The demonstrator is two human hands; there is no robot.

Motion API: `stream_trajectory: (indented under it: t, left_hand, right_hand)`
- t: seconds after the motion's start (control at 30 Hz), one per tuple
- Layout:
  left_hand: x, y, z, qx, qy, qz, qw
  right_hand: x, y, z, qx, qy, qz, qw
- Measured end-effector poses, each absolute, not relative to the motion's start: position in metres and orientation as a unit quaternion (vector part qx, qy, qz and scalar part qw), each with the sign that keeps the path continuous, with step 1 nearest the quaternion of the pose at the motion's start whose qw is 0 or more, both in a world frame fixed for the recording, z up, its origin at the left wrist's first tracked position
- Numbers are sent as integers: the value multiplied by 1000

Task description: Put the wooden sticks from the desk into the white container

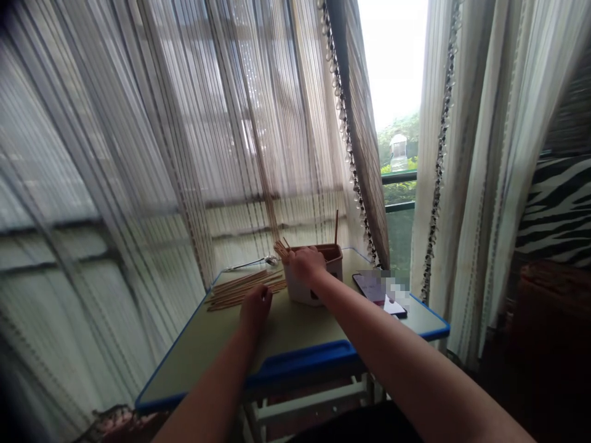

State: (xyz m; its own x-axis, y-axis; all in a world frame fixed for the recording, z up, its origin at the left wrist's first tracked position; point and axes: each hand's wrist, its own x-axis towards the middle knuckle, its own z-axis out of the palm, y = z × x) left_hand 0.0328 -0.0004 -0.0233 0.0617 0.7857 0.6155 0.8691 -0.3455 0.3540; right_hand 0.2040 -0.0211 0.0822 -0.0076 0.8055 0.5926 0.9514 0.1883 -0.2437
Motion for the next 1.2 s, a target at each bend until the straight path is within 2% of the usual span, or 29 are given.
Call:
stream_trajectory:
  t: [0.07, 0.2, 0.27, 0.4, 0.53, 1.0, 1.2]
  left_hand:
    - [33, -1, -22, -726, -575, -373, 50]
    - [32, -3, -21, -711, -608, -349, 57]
    - [31, -3, -23, -679, -650, -333, 76]
    - [28, 1, -30, -629, -729, -263, 71]
    - [28, 6, -36, -641, -726, -238, 70]
    - [28, -5, -28, -654, -718, -223, 84]
    - [26, -8, -24, -671, -709, -208, 67]
  right_hand:
    - [204, -26, 85, -606, -708, -122, 342]
    - [193, -51, 78, -517, -696, -143, 477]
    - [185, -65, 64, -457, -714, -131, 513]
    - [178, -77, 18, -441, -740, -71, 504]
    - [183, -66, -13, -474, -733, -14, 487]
    - [192, -52, -23, -563, -708, 98, 415]
    - [194, -50, -26, -559, -725, 102, 389]
